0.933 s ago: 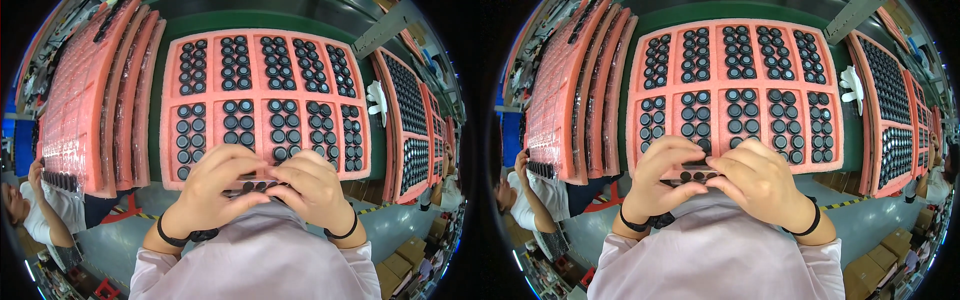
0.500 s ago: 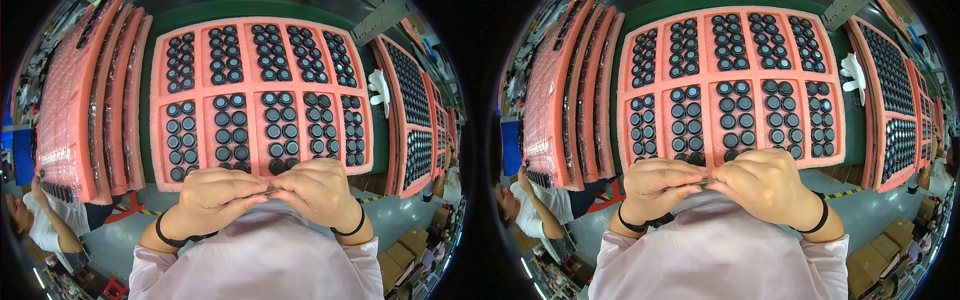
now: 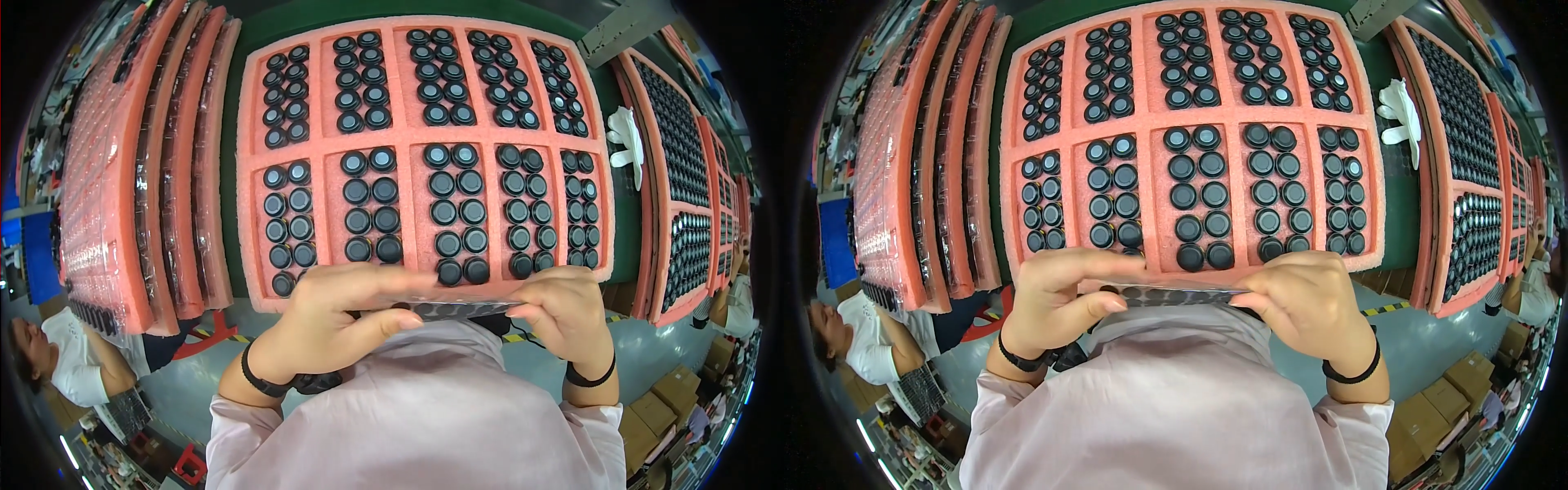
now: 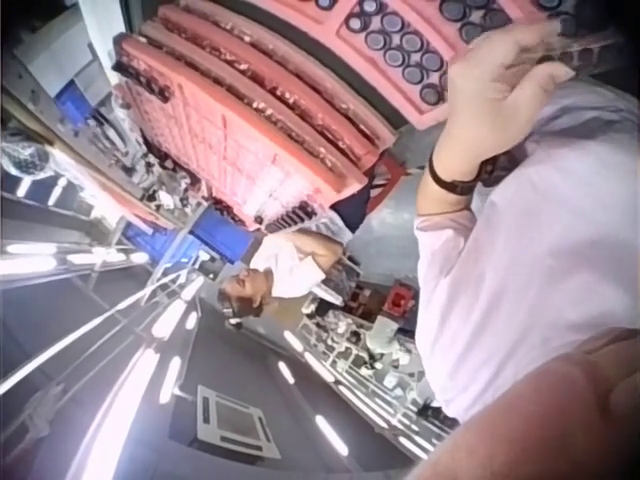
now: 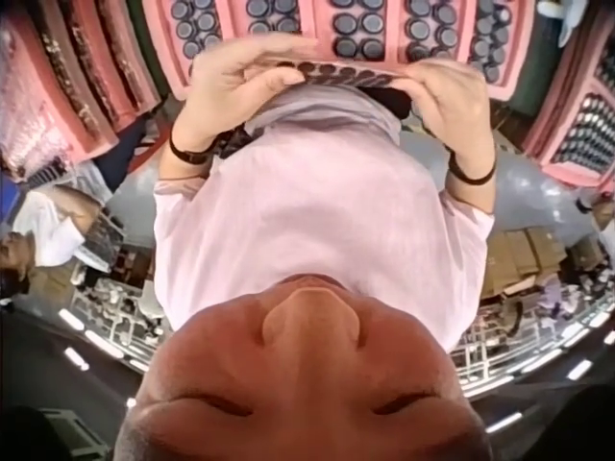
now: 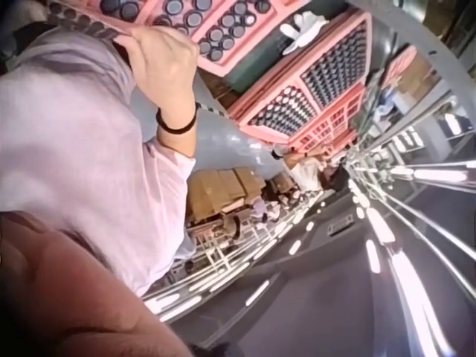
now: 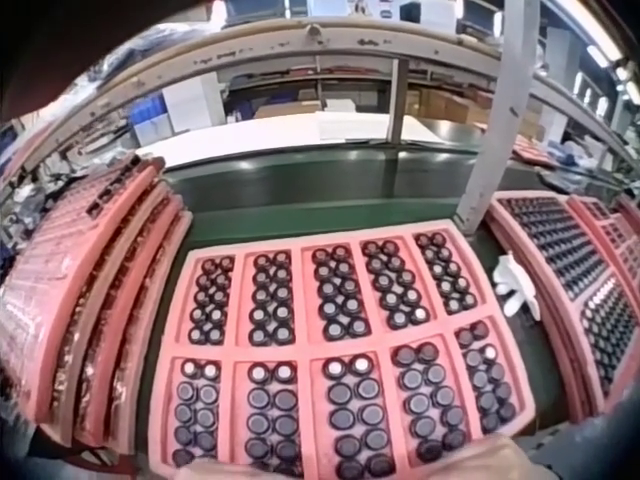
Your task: The person peels small black circular stickers from a plastic sheet and applies them one by one to the center of round black sensors arranged in a foam tray. After applying several stickers, the person presses them down with a finger and repositions the tray to continue the application.
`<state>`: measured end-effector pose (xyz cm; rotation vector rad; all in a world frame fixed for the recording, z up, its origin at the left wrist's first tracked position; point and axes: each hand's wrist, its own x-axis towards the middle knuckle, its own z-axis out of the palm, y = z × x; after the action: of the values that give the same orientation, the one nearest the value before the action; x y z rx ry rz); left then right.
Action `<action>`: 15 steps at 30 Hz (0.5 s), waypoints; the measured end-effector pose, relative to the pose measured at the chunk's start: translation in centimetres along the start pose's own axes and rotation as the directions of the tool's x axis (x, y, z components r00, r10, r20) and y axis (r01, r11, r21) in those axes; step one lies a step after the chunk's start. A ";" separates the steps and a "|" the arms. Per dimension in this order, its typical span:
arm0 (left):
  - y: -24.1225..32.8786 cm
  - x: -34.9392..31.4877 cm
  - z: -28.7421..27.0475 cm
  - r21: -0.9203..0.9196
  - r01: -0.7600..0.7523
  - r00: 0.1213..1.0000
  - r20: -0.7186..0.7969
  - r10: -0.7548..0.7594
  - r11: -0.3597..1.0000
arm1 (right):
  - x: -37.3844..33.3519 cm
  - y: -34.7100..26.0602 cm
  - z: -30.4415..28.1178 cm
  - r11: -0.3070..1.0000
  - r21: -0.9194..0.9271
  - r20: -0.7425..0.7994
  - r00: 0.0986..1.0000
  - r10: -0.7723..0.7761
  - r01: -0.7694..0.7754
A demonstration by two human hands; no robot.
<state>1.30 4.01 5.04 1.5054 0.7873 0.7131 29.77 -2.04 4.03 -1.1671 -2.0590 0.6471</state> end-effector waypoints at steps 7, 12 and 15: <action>-0.9 2.3 1.0 0.072 -0.134 0.984 0.131 0.123 0.988 | -2.0 0.5 -2.0 0.951 0.065 0.021 0.953 0.301 -0.301; -0.8 3.1 2.1 0.374 -0.253 0.953 0.253 0.164 0.892 | 0.6 -1.3 -1.8 0.974 -0.063 -0.281 0.940 0.192 -0.217; -1.4 3.6 3.0 0.407 -0.409 0.908 0.271 0.320 0.817 | 1.2 -2.0 -1.1 0.995 0.020 -0.141 0.985 0.098 -0.097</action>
<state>5.71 5.26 3.38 2.1639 0.5375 0.6768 29.11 -1.86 6.49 -1.2754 -1.8854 0.6047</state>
